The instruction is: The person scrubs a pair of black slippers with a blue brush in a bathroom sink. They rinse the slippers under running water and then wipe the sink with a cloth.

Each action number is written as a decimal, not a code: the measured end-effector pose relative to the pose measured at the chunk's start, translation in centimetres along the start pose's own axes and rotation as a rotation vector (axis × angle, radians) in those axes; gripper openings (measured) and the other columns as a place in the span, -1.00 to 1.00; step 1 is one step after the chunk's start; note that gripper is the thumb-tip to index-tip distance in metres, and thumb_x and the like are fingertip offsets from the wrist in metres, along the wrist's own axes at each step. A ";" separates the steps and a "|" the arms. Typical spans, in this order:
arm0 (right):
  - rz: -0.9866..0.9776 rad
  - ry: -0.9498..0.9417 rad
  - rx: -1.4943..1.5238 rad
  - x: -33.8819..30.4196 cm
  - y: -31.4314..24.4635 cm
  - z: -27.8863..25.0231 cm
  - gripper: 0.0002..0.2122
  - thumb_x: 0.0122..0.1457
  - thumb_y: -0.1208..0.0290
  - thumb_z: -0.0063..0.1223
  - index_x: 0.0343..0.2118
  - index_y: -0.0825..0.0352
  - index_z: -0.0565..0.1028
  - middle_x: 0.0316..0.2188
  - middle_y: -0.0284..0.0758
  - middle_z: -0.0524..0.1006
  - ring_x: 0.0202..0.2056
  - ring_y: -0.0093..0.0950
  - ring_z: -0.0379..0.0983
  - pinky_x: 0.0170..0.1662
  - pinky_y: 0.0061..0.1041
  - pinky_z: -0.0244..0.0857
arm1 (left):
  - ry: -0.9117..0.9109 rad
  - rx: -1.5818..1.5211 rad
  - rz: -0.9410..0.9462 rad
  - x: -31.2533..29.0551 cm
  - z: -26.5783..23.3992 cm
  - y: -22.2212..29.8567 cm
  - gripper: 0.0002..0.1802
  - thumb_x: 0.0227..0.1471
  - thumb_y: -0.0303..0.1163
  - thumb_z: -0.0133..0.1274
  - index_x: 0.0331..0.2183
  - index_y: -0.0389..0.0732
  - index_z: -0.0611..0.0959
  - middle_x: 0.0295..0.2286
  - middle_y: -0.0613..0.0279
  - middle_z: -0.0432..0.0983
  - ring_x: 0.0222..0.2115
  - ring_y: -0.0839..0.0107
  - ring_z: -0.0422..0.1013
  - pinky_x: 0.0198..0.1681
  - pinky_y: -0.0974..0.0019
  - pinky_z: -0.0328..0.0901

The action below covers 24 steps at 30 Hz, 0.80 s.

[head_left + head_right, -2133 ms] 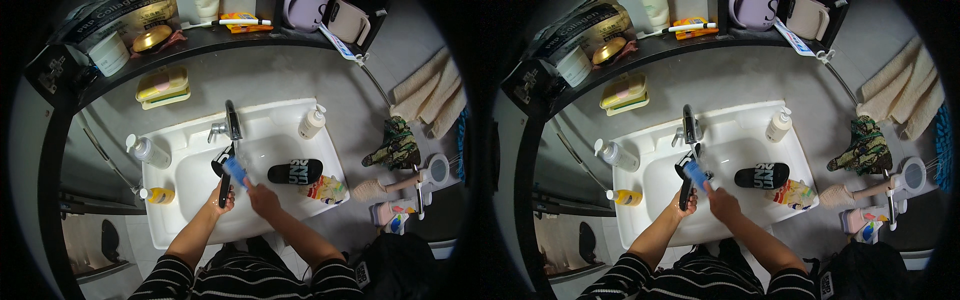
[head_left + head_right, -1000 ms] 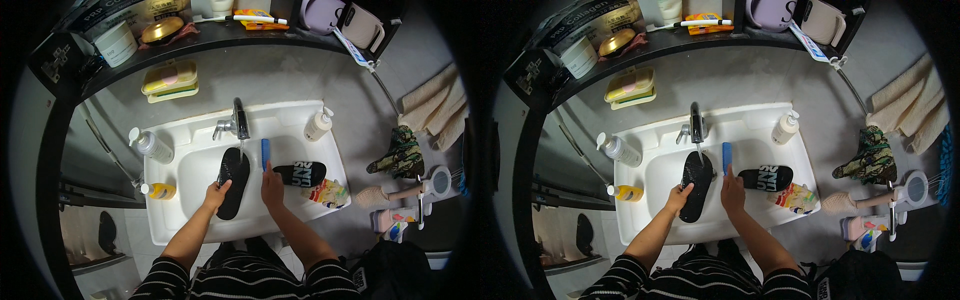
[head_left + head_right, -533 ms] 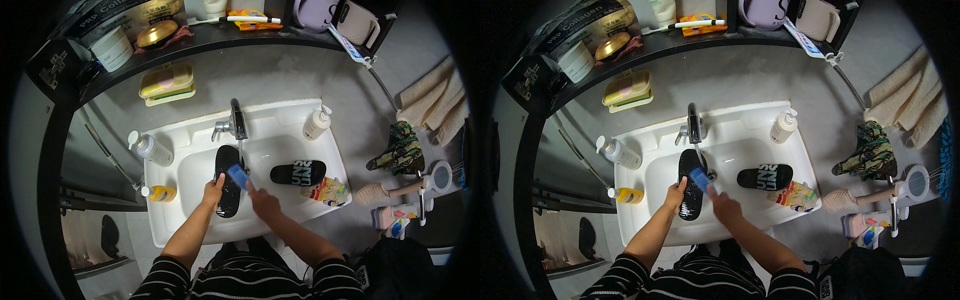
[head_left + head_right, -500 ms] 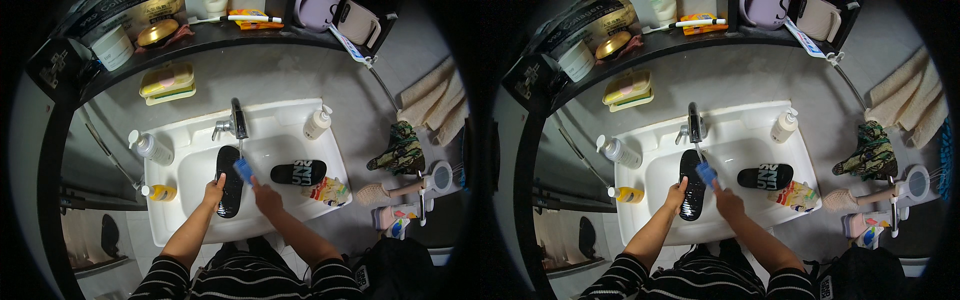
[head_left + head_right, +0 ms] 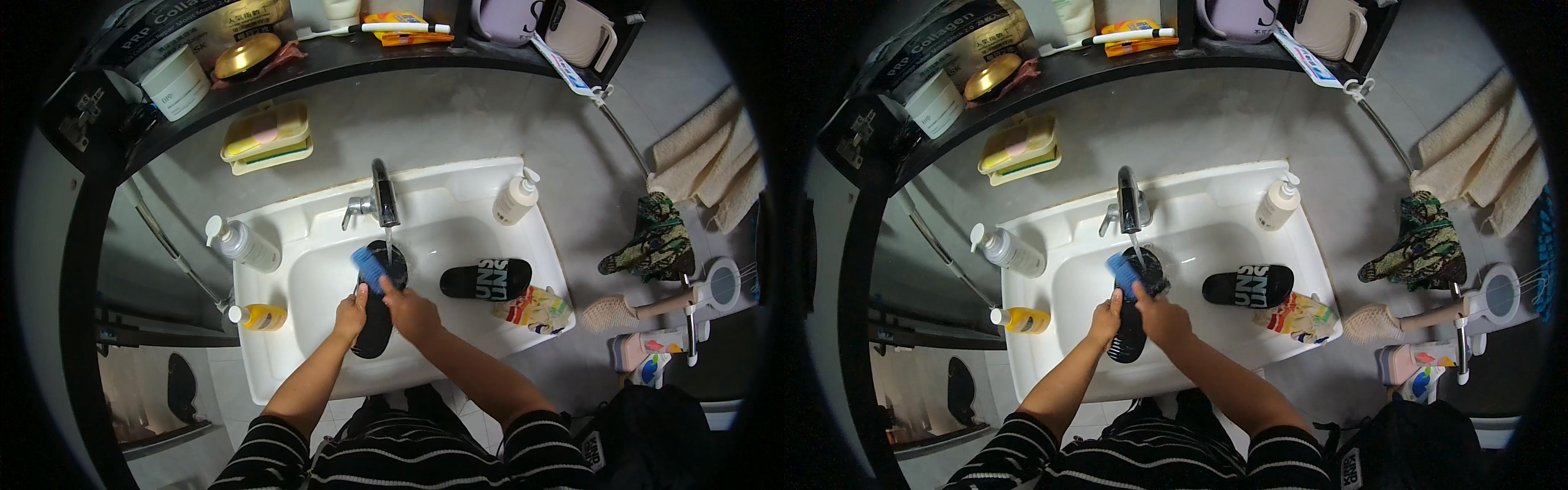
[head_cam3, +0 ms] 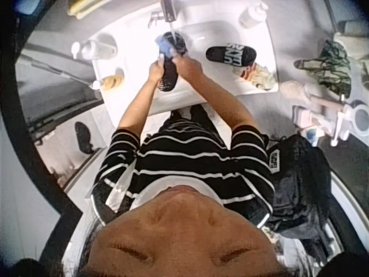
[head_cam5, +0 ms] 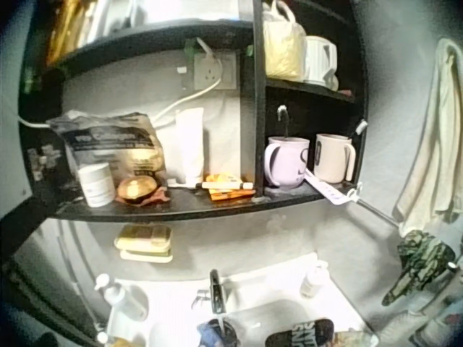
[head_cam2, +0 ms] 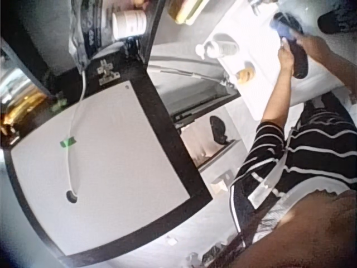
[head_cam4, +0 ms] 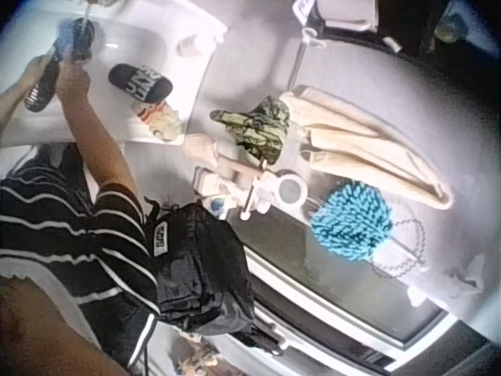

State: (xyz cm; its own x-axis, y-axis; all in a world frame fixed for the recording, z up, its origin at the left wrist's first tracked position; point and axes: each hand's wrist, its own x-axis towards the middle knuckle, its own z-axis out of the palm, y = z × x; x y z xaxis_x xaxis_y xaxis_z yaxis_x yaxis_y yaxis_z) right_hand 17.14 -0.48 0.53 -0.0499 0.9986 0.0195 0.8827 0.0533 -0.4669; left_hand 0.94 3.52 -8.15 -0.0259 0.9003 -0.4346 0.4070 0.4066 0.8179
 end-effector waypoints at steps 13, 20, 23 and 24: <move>0.002 -0.225 -0.180 -3.2 2.4 -0.3 -0.58 0.23 0.21 -0.21 0.17 -0.02 0.18 -0.48 -0.18 0.45 -0.52 -0.23 0.47 -0.47 -0.23 0.35 | -0.076 -0.592 -0.289 -1.9 -1.2 5.4 -0.13 0.05 0.26 -0.21 -0.17 -0.53 0.44 -0.39 -0.01 0.51 -0.46 0.28 0.48 -0.40 0.26 0.40; 0.027 -0.270 -0.133 -4.0 2.0 -0.2 -0.55 0.23 0.27 -0.22 0.20 0.04 0.10 -0.43 -0.16 0.45 -0.49 -0.20 0.46 -0.42 -0.23 0.36 | -0.036 -0.695 -0.328 0.0 0.2 3.2 -0.04 -0.02 0.33 -0.19 -0.11 -0.55 0.39 -0.30 -0.06 0.47 -0.35 0.20 0.46 -0.30 0.19 0.40; -0.071 -0.352 -0.040 -8.2 0.3 -1.1 -0.54 0.24 0.19 -0.25 0.21 0.01 0.08 -0.41 -0.17 0.45 -0.52 -0.20 0.46 -0.44 -0.22 0.37 | -0.022 -0.852 -0.366 1.2 -0.4 2.3 -0.06 0.00 0.33 -0.25 -0.04 -0.47 0.34 -0.20 -0.07 0.44 -0.25 0.10 0.45 -0.22 0.02 0.39; -0.073 -0.344 -0.031 -8.6 0.5 -1.2 -0.54 0.24 0.18 -0.25 0.21 0.01 0.08 -0.43 -0.18 0.45 -0.53 -0.20 0.46 -0.45 -0.22 0.37 | -0.039 -0.965 -0.356 0.8 -0.5 3.4 -0.08 0.02 0.31 -0.28 -0.02 -0.43 0.33 -0.18 -0.04 0.44 -0.23 0.08 0.45 -0.21 -0.01 0.38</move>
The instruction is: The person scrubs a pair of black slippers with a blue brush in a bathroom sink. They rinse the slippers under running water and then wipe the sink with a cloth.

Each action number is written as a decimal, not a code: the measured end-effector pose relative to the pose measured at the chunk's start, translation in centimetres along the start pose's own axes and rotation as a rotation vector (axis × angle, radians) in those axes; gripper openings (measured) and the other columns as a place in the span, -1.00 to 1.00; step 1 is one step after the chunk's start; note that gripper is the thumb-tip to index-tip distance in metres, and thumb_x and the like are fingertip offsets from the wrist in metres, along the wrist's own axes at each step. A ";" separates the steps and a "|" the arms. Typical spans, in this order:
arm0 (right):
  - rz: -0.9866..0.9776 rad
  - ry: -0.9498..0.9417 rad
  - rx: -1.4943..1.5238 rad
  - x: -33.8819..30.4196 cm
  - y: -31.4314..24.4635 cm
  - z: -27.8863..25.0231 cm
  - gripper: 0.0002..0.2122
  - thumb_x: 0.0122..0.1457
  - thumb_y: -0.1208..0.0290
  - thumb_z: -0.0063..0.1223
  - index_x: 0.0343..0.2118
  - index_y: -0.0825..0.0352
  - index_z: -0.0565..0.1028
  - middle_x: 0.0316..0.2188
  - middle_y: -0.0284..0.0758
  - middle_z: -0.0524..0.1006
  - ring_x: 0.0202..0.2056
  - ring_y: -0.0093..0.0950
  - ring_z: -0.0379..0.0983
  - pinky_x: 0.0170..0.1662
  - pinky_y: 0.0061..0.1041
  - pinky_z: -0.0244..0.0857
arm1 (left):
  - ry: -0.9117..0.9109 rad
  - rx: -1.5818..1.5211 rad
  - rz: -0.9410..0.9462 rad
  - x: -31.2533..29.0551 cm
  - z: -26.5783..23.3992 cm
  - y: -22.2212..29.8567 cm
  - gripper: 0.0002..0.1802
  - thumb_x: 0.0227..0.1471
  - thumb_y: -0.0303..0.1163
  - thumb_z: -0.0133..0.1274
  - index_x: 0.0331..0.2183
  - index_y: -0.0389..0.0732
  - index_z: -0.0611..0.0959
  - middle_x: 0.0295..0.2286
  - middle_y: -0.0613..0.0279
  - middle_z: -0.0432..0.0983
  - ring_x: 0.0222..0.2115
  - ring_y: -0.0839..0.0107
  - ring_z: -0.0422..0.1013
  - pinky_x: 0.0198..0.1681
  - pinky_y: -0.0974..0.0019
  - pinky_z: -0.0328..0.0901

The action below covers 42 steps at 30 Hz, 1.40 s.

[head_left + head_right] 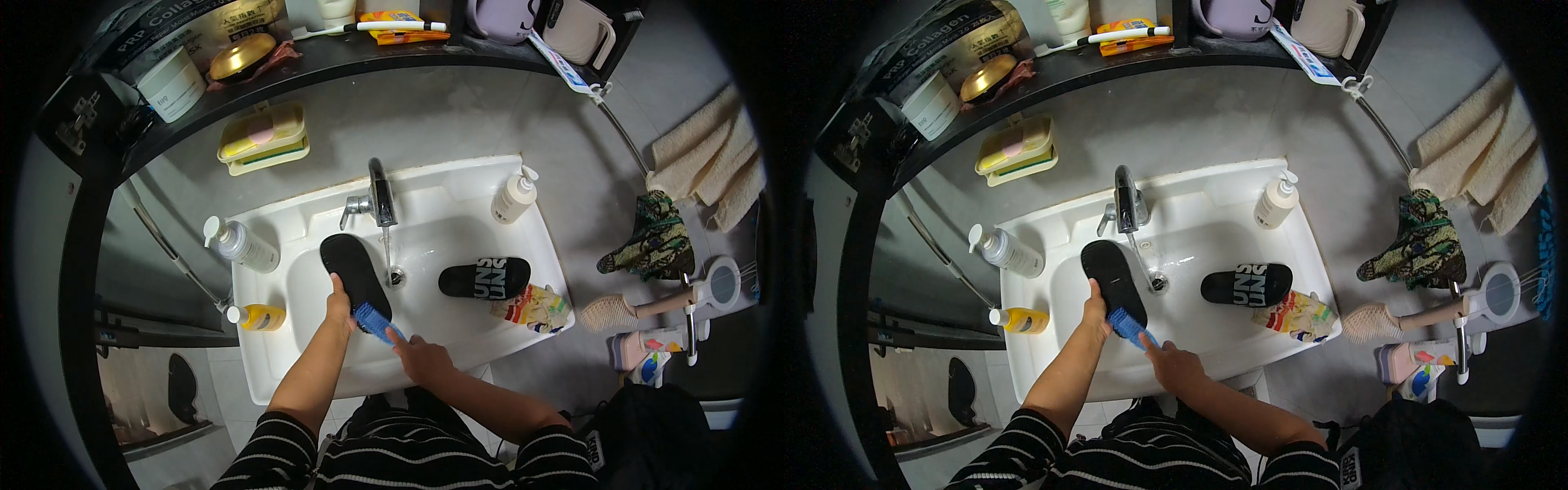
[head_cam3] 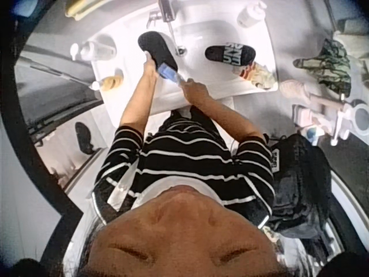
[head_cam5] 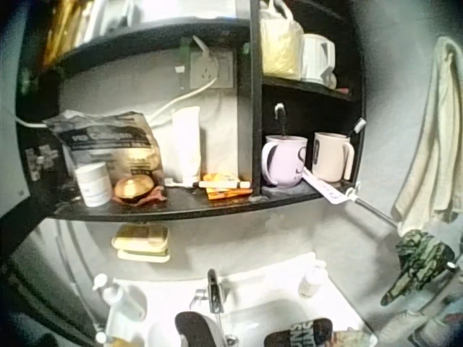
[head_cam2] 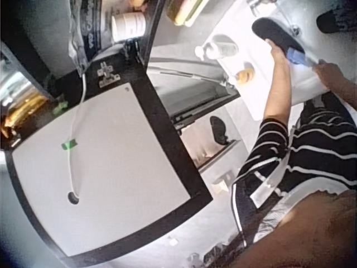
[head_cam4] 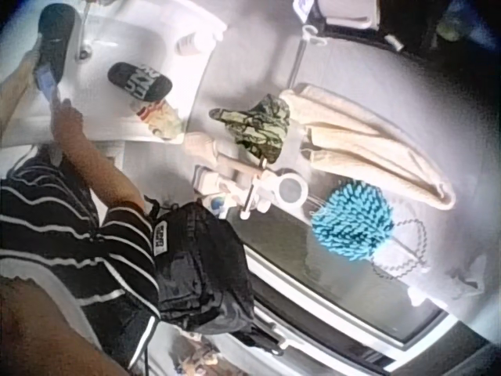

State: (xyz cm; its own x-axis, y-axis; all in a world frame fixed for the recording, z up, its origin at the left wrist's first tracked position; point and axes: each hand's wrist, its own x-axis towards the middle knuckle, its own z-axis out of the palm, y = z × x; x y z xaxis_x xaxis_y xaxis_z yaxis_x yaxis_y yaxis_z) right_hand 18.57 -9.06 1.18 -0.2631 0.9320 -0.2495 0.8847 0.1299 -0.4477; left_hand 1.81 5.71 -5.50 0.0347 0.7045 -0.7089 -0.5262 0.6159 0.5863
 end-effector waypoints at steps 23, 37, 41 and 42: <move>-0.007 0.386 0.399 2.3 -0.4 -6.1 -0.60 0.18 0.32 -0.08 0.11 0.03 0.28 -0.53 -0.15 0.46 -0.52 -0.17 0.40 -0.40 -0.26 0.28 | -0.173 -0.027 -0.465 -0.3 2.9 0.7 -0.61 0.16 -0.05 -0.23 -0.48 -0.10 0.52 -0.63 0.28 0.46 -0.69 0.40 0.40 -0.74 0.34 0.31; 0.243 0.435 0.474 7.9 5.2 -3.7 -0.66 0.22 0.30 -0.15 0.05 0.16 0.35 -0.34 -0.05 0.51 -0.35 -0.13 0.48 -0.29 -0.29 0.32 | -0.585 0.037 -0.566 -2.2 -2.6 1.0 -0.39 -0.04 0.35 -0.19 -0.48 -0.05 0.48 -0.75 0.49 0.19 -0.83 0.59 0.07 -0.82 0.48 0.01; 0.094 0.424 0.532 6.7 2.0 -1.7 -0.65 0.22 0.34 -0.15 0.08 0.19 0.33 -0.32 -0.03 0.51 -0.30 -0.17 0.50 -0.26 -0.39 0.33 | -0.963 -0.643 -0.819 -1.2 -2.6 -1.4 -0.58 0.12 -0.01 -0.18 -0.29 -0.20 0.49 -0.63 0.35 0.30 -0.69 0.52 0.25 -0.64 0.47 0.19; 0.176 0.327 0.576 6.1 1.2 -1.9 -0.64 0.22 0.33 -0.14 0.09 0.18 0.32 -0.32 -0.02 0.51 -0.30 -0.16 0.50 -0.27 -0.38 0.33 | -1.073 -0.773 -0.797 -2.3 -1.4 -1.3 -0.60 0.13 -0.08 -0.18 -0.26 -0.23 0.48 -0.60 0.32 0.31 -0.66 0.50 0.29 -0.60 0.47 0.21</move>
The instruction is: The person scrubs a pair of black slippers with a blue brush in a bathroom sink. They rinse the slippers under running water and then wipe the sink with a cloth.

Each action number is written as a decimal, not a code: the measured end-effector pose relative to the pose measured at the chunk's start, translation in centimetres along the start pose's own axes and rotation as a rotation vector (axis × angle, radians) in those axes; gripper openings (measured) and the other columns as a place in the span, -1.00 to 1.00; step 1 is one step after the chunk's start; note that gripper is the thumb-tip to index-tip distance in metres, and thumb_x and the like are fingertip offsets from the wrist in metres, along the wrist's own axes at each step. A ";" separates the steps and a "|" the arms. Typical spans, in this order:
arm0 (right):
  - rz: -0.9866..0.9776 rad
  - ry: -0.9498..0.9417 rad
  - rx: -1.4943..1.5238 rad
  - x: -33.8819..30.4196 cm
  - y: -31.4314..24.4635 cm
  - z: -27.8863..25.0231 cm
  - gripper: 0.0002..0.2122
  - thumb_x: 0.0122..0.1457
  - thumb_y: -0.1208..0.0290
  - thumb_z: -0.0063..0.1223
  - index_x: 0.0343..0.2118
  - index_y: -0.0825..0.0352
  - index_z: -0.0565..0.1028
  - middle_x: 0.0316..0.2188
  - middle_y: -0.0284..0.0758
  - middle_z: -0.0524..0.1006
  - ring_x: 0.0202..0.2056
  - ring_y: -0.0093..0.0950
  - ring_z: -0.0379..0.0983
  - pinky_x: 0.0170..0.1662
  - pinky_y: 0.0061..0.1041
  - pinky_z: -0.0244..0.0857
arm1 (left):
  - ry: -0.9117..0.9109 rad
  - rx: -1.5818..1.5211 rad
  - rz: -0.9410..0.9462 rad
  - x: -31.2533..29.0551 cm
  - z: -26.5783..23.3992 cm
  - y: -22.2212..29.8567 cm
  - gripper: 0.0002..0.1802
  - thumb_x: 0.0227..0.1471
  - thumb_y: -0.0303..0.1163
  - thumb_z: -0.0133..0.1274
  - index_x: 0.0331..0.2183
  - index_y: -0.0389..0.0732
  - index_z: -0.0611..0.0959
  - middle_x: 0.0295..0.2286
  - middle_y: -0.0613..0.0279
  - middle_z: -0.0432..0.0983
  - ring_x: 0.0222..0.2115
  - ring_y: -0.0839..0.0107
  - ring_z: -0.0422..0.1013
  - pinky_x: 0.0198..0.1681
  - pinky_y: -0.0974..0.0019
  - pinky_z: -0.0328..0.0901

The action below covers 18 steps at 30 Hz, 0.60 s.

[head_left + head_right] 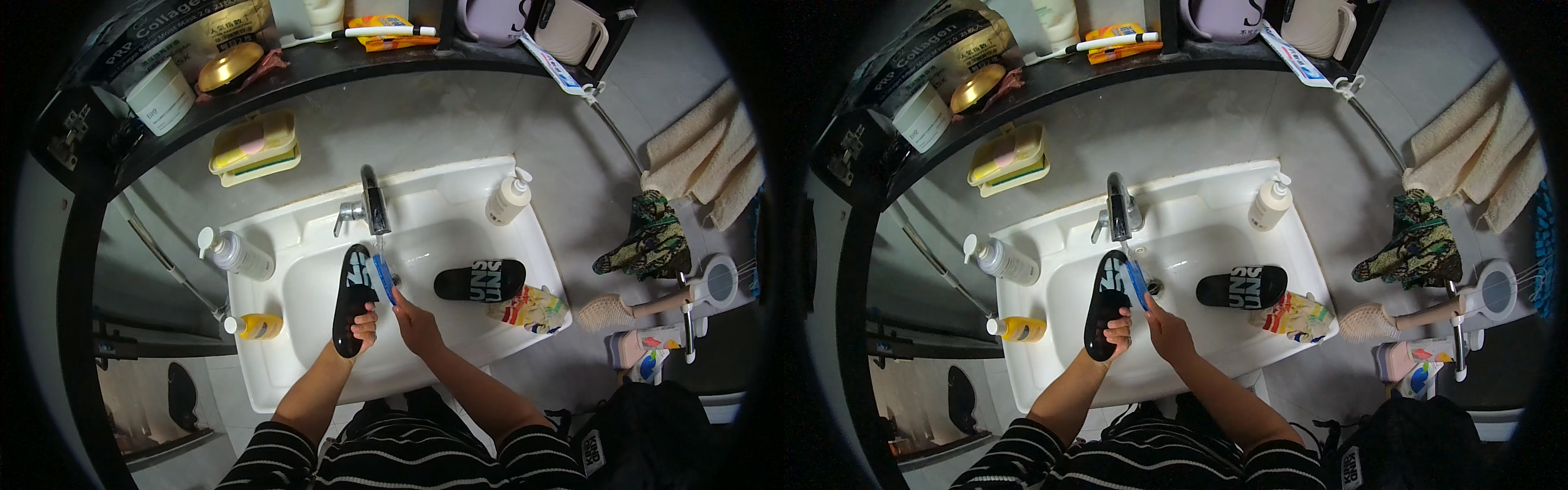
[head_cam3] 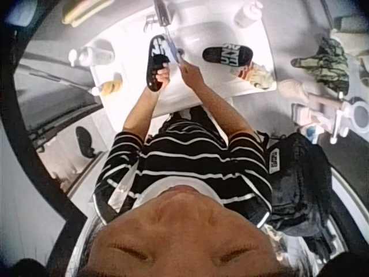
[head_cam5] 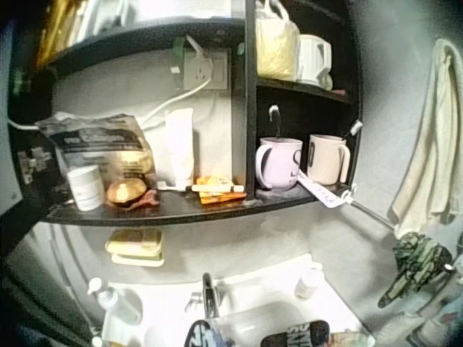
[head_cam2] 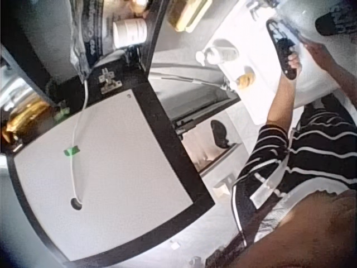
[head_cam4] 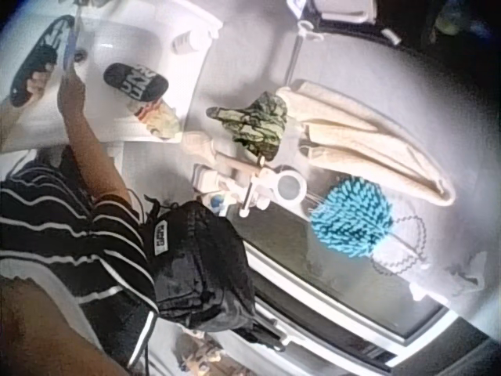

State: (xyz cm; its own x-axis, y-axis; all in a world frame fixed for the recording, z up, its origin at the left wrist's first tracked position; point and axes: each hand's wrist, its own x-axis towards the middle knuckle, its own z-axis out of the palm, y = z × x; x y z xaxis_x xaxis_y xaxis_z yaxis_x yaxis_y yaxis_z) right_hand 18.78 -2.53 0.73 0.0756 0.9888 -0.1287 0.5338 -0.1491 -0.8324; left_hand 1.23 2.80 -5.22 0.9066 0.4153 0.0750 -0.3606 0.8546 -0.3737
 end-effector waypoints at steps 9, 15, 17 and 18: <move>-0.014 0.044 -0.132 1.2 3.6 0.5 -0.63 0.19 0.35 -0.12 0.08 0.21 0.32 -0.36 -0.05 0.51 -0.36 -0.08 0.44 -0.30 -0.25 0.30 | -0.008 -0.037 0.066 0.3 -1.6 0.2 -0.54 0.05 0.02 -0.09 -0.28 -0.24 0.45 -0.64 0.35 0.28 -0.69 0.55 0.26 -0.61 0.51 0.20; -0.118 0.218 0.118 1.4 -0.8 -1.1 -0.36 0.01 0.22 0.16 0.16 0.24 0.18 -0.32 -0.14 0.53 -0.27 -0.29 0.50 -0.19 -0.44 0.31 | 0.062 0.038 -0.005 0.3 0.0 -1.2 -0.49 0.04 0.07 -0.14 -0.30 -0.23 0.46 -0.68 0.37 0.24 -0.74 0.56 0.21 -0.66 0.51 0.13; -0.036 0.238 0.181 2.1 -0.9 -0.2 -0.29 -0.06 0.26 0.21 0.18 0.26 0.14 -0.28 -0.14 0.52 -0.23 -0.30 0.49 -0.17 -0.46 0.31 | 0.062 0.057 -0.152 0.5 -0.8 -1.2 -0.51 0.06 0.07 -0.19 -0.27 -0.19 0.44 -0.66 0.32 0.26 -0.70 0.50 0.22 -0.63 0.45 0.14; 0.004 0.252 0.215 2.6 -0.5 0.2 -0.25 -0.09 0.28 0.24 0.18 0.27 0.12 -0.26 -0.14 0.51 -0.22 -0.30 0.49 -0.16 -0.46 0.31 | 0.162 0.107 -0.224 0.9 -0.1 -1.8 -0.53 0.06 0.06 -0.19 -0.32 -0.19 0.46 -0.67 0.31 0.24 -0.72 0.48 0.18 -0.66 0.43 0.12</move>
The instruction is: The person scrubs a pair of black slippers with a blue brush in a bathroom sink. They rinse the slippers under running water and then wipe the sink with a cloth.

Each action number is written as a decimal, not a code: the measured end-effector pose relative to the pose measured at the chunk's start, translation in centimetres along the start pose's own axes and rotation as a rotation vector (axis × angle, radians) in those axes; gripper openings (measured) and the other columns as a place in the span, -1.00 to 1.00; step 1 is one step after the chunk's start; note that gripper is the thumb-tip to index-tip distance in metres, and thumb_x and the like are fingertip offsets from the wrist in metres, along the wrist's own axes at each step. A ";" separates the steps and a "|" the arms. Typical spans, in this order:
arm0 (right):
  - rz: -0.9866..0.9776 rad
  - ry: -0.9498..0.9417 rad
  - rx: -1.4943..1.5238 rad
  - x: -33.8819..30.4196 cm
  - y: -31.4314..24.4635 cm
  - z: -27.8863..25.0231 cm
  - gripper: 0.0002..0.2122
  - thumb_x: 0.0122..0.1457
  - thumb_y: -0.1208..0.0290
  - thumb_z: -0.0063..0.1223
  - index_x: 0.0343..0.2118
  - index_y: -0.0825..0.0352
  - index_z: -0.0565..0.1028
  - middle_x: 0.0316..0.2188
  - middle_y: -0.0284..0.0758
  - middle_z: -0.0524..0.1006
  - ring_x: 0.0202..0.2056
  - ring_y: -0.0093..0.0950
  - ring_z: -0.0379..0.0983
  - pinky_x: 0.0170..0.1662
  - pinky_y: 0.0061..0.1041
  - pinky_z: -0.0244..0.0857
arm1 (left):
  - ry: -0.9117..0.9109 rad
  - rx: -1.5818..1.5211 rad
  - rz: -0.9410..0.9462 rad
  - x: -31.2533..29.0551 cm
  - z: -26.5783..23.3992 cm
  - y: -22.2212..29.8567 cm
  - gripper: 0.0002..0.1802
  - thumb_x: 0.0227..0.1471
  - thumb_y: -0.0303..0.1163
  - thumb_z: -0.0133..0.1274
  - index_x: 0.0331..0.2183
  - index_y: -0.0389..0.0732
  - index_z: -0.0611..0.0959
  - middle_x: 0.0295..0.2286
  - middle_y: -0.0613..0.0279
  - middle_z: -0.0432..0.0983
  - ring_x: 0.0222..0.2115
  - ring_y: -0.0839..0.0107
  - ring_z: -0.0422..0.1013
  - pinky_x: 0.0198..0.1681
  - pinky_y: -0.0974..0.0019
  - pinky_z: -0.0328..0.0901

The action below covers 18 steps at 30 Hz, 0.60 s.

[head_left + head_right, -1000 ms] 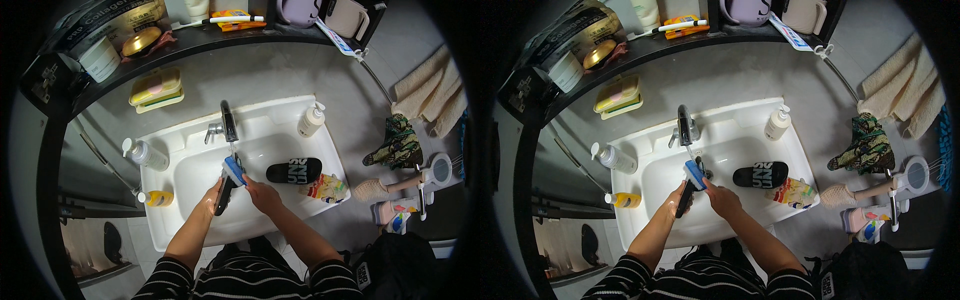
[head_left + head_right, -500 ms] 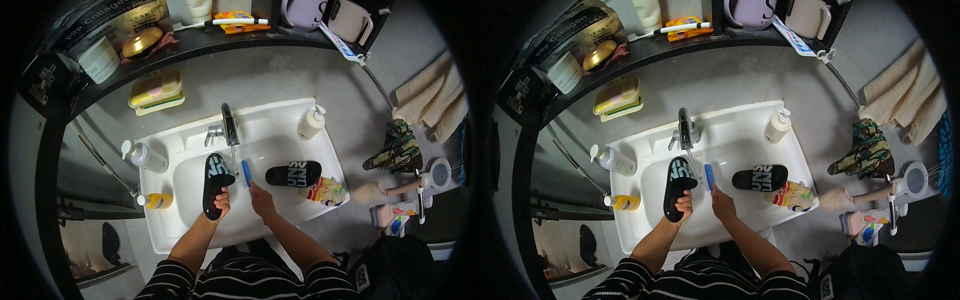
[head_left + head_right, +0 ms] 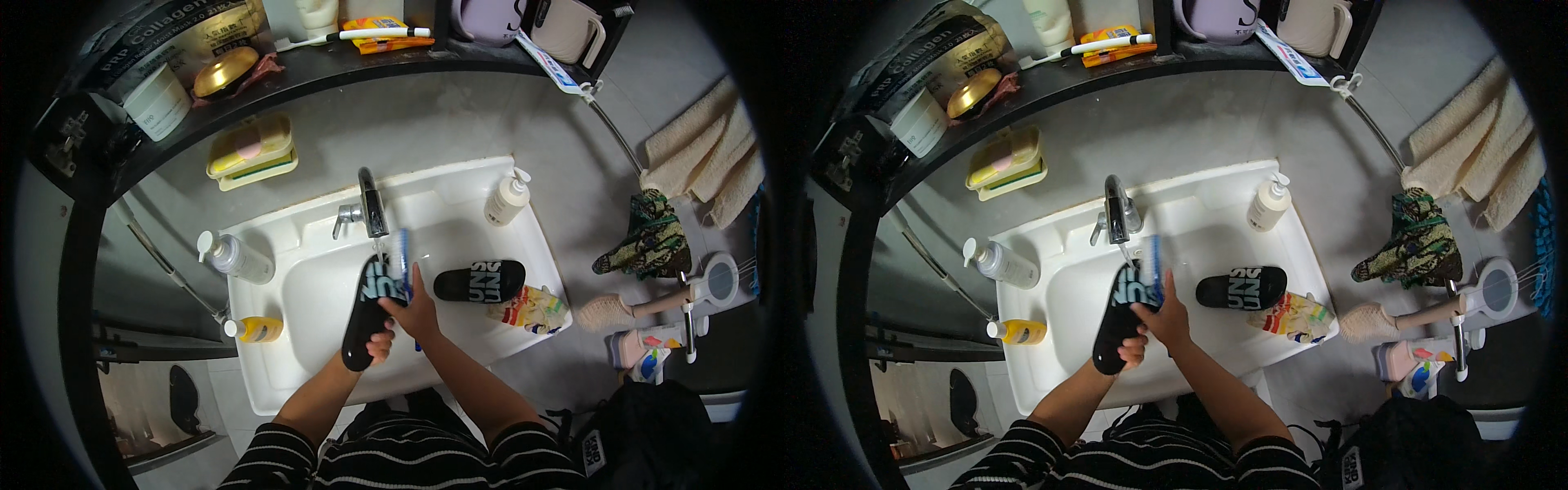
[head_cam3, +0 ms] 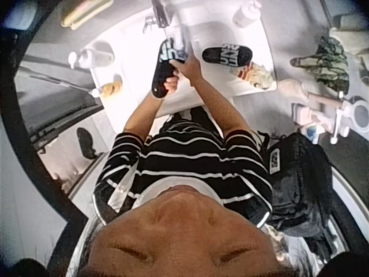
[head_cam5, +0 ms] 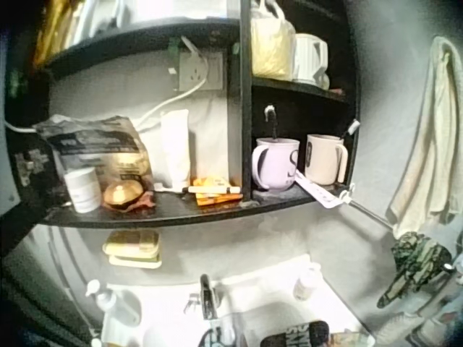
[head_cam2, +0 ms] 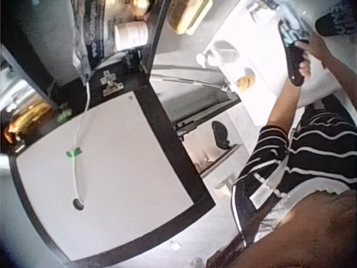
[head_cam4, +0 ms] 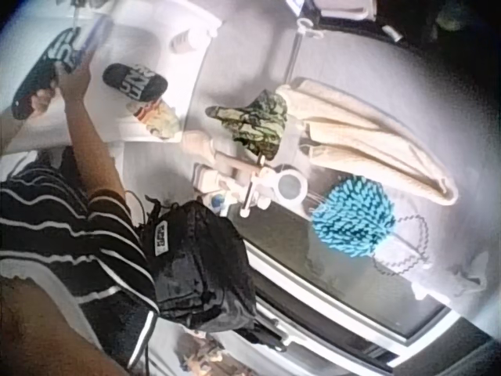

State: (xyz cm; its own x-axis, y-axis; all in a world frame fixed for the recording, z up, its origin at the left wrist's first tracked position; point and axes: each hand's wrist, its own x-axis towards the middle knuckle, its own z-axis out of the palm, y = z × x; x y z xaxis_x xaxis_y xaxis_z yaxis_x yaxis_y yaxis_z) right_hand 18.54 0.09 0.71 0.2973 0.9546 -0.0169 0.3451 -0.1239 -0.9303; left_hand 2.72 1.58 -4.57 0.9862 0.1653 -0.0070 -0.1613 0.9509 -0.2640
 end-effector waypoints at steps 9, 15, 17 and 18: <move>0.166 0.155 -0.184 0.9 2.8 0.7 -0.55 0.01 0.47 0.01 0.02 0.36 0.31 -0.17 -0.06 0.47 -0.12 -0.12 0.40 -0.06 -0.28 0.25 | 0.757 0.713 0.289 -1.6 3.8 0.9 -0.45 0.00 -0.05 0.07 -0.06 -0.22 0.47 -0.23 0.21 0.50 -0.19 0.37 0.44 -0.10 0.35 0.33; 0.040 0.186 -0.266 0.8 3.1 1.3 -0.42 -0.06 0.59 -0.04 0.12 0.35 0.14 -0.09 -0.03 0.31 -0.07 -0.09 0.29 0.01 -0.26 0.21 | 1.139 1.394 0.562 0.5 4.0 4.3 0.14 -0.33 -0.48 0.33 0.19 -0.24 -0.03 0.04 -0.11 0.20 0.04 0.14 0.23 0.05 0.26 0.16; 0.093 0.200 -0.261 1.2 2.5 1.4 -0.40 -0.04 0.58 -0.01 0.13 0.35 0.11 -0.06 -0.04 0.31 -0.02 -0.11 0.27 0.03 -0.26 0.19 | 1.121 1.531 0.766 1.3 4.7 5.8 0.30 -0.42 -0.51 0.34 0.22 -0.22 -0.19 0.16 -0.18 -0.05 0.14 0.03 0.05 0.13 0.21 0.07; 0.120 0.219 -0.233 1.5 2.2 1.7 -0.40 -0.03 0.57 0.00 0.13 0.35 0.10 -0.04 -0.06 0.31 -0.01 -0.12 0.26 0.03 -0.27 0.19 | 1.061 1.515 0.809 1.8 6.0 6.4 0.34 -0.46 -0.53 0.34 0.22 -0.22 -0.23 0.19 -0.16 -0.15 0.18 0.01 -0.04 0.15 0.19 0.03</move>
State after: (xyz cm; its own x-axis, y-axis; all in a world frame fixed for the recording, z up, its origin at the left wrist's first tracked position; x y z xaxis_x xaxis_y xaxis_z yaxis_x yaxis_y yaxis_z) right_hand 18.20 1.75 -1.99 0.5234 0.8519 -0.0189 0.4825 -0.3146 -0.8174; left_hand 3.22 9.50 -0.48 0.2212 0.9317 -0.2881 0.1712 0.2538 0.9520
